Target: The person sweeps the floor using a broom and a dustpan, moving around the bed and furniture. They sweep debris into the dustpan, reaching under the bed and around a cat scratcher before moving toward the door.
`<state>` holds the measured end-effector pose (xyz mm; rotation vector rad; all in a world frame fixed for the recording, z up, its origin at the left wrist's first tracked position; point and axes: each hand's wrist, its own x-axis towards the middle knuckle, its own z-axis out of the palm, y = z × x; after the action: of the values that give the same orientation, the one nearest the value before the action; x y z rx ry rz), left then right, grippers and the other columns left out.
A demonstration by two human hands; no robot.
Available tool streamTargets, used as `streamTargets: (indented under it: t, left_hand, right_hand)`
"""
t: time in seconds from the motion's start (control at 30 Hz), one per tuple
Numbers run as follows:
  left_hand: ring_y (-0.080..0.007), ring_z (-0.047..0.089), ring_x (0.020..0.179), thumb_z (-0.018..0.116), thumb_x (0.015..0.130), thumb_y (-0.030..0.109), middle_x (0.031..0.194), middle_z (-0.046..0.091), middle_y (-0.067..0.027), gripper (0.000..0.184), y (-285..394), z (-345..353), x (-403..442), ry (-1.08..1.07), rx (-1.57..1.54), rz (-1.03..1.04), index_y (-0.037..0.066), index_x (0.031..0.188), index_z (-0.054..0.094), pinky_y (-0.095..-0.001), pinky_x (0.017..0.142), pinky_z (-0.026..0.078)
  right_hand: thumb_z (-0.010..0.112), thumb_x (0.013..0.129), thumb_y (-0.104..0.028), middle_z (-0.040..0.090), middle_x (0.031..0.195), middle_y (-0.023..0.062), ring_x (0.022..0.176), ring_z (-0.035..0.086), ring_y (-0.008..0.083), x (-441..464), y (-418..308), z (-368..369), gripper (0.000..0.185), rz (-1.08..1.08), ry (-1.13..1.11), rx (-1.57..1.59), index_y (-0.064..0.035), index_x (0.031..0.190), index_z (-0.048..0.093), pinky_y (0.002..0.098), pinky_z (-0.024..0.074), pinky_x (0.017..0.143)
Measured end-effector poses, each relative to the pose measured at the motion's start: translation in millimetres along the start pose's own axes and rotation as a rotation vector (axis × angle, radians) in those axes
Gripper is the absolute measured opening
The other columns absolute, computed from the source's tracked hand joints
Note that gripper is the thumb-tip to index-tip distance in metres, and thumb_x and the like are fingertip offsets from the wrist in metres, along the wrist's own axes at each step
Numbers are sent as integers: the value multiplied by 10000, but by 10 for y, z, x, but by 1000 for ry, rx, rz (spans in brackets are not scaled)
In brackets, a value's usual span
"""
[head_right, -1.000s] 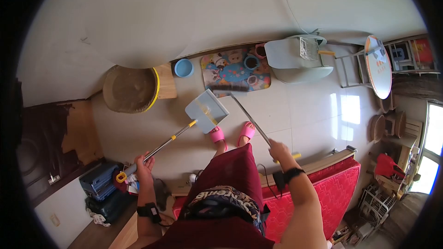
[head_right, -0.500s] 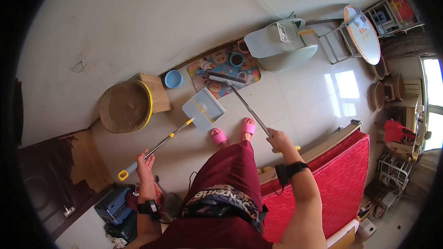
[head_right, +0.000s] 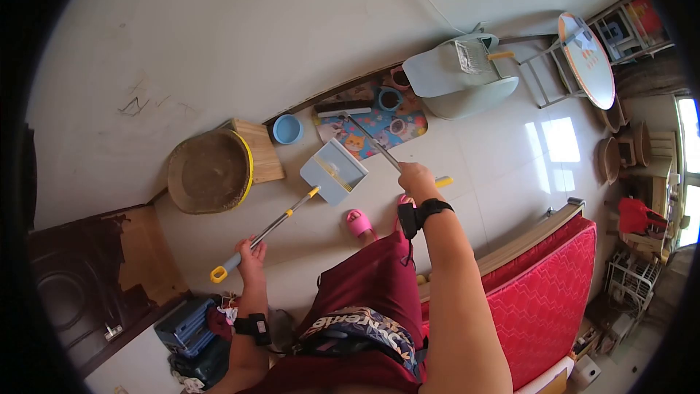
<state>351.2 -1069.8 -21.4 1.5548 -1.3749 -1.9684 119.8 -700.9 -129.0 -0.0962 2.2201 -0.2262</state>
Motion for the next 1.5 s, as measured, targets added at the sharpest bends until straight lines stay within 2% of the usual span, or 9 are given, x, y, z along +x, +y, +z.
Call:
streamTargets:
  t: [0.2,0.3,0.43,0.73,0.9,1.1,1.2,1.37,1.5]
  left_hand:
    - [-212,547,864,507,856,172,1063,521,-94,199,-50,-10,38,12,-68,19,69,1011,436,-334,806,481]
    - [-203,547,863,505,859,169,1056,522,-90,186,-57,-50,88,6,-75,22,70,1003,441,-333,811,478]
    - [-205,547,871,500,861,172,1062,521,-88,178,-59,-57,77,11,-70,19,73,999,443,-331,816,474]
    - [-225,544,905,510,844,183,1081,515,-88,216,-25,2,118,-2,-19,14,72,1015,439,-349,839,462]
    - [-232,542,910,510,839,182,1078,516,-92,217,-104,-61,169,1,-42,17,71,1013,440,-355,838,461]
    - [-231,543,903,505,839,171,1060,524,-100,213,-85,-127,212,35,-69,-1,77,1020,443,-350,826,468]
    - [-250,565,897,517,836,182,1051,538,-112,234,-84,-170,226,41,-65,0,77,1031,440,-350,835,477]
    - [-240,550,906,519,836,181,1046,530,-102,245,-70,-145,192,55,-89,-7,78,1041,432,-350,830,472]
    - [-226,545,898,522,840,190,1043,527,-90,246,-103,-160,182,49,-88,3,77,1039,434,-346,828,468]
  right_hand:
    - [528,794,-257,592,1044,170,982,559,331,-554,544,581,516,69,16,45,-200,1289,395,423,456,830]
    - [586,758,-287,592,1039,169,986,554,326,-1110,834,688,521,114,2,112,-223,1257,447,414,444,848]
    - [582,768,-286,594,1032,173,987,553,332,-1598,717,309,495,131,-55,136,-219,1244,463,419,443,846]
    - [550,787,-260,589,1040,184,994,550,333,-873,434,324,489,112,50,164,-171,1257,444,416,447,842]
    - [585,752,-283,602,1002,173,957,562,330,-1508,990,716,510,177,3,126,-204,1242,468,406,451,828]
    - [607,738,-298,613,949,165,927,571,328,-1997,1085,431,501,169,-3,202,-196,1216,496,406,453,811]
    - [606,738,-295,612,937,174,922,571,334,-1807,970,344,500,114,29,230,-194,1215,497,407,453,804]
    - [575,771,-265,595,1026,178,981,555,334,-1035,584,412,495,124,67,201,-185,1245,458,419,450,831]
    - [575,766,-262,587,1049,181,1003,543,339,-1082,879,865,506,124,-2,135,-183,1250,455,410,441,858]
